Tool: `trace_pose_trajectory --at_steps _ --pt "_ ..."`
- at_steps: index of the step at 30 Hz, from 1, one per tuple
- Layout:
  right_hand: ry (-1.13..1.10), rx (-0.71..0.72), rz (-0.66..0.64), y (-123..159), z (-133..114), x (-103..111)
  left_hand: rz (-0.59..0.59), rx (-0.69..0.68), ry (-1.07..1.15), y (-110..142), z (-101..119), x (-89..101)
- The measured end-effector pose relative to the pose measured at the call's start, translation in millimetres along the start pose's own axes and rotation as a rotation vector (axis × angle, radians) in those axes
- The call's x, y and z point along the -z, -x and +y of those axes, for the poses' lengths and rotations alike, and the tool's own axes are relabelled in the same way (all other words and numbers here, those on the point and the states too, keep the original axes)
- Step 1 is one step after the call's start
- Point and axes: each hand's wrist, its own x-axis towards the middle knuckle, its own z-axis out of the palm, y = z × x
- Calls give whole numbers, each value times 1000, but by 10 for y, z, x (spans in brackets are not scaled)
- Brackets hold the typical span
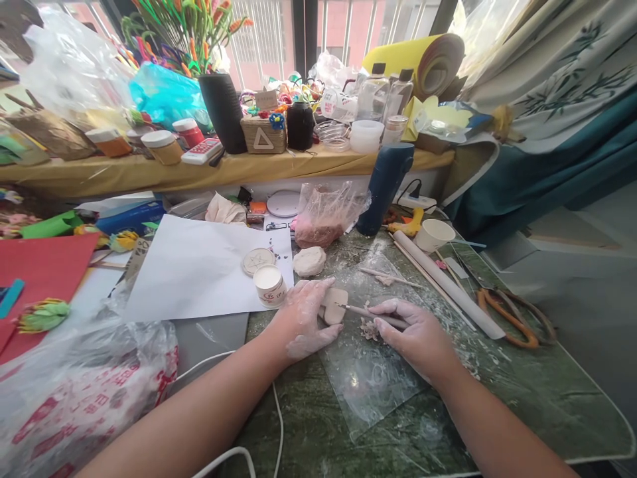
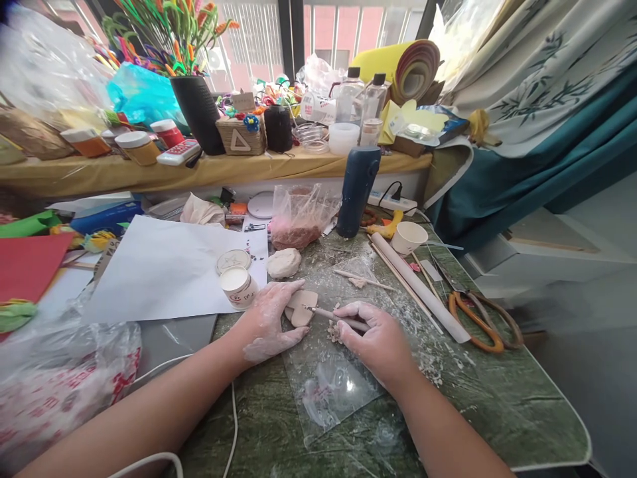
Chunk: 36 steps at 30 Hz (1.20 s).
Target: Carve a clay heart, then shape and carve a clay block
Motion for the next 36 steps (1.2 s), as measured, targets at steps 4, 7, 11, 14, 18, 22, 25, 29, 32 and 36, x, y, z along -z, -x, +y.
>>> trace_pose_trajectory --at_steps 4,7,11,14,18,22,25,29,32,36 --pt "61 31 33 -3 -40 -25 15 -7 3 -3 -1 -9" --pt "110 29 33 -8 -50 -36 3 11 7 -10 0 -10" --pt "110 30 5 -6 -55 -51 -6 23 -1 -12 3 -7" --pt "109 41 -6 -2 -69 -56 -7 23 -2 -12 6 -7" --pt "114 62 -33 3 -69 -48 -1 17 3 -12 9 -9" --pt "67 26 -4 -2 -36 -39 -2 16 5 -13 6 -7" --pt "63 10 9 -6 -33 -35 -10 17 7 -13 7 0" --pt "76 -16 -20 -2 -53 -28 -20 32 9 -15 15 7" --pt "82 -18 -32 -1 -55 -20 -14 30 12 -17 19 8" --pt "96 -30 -44 1 -70 -16 -17 29 10 -15 13 1"
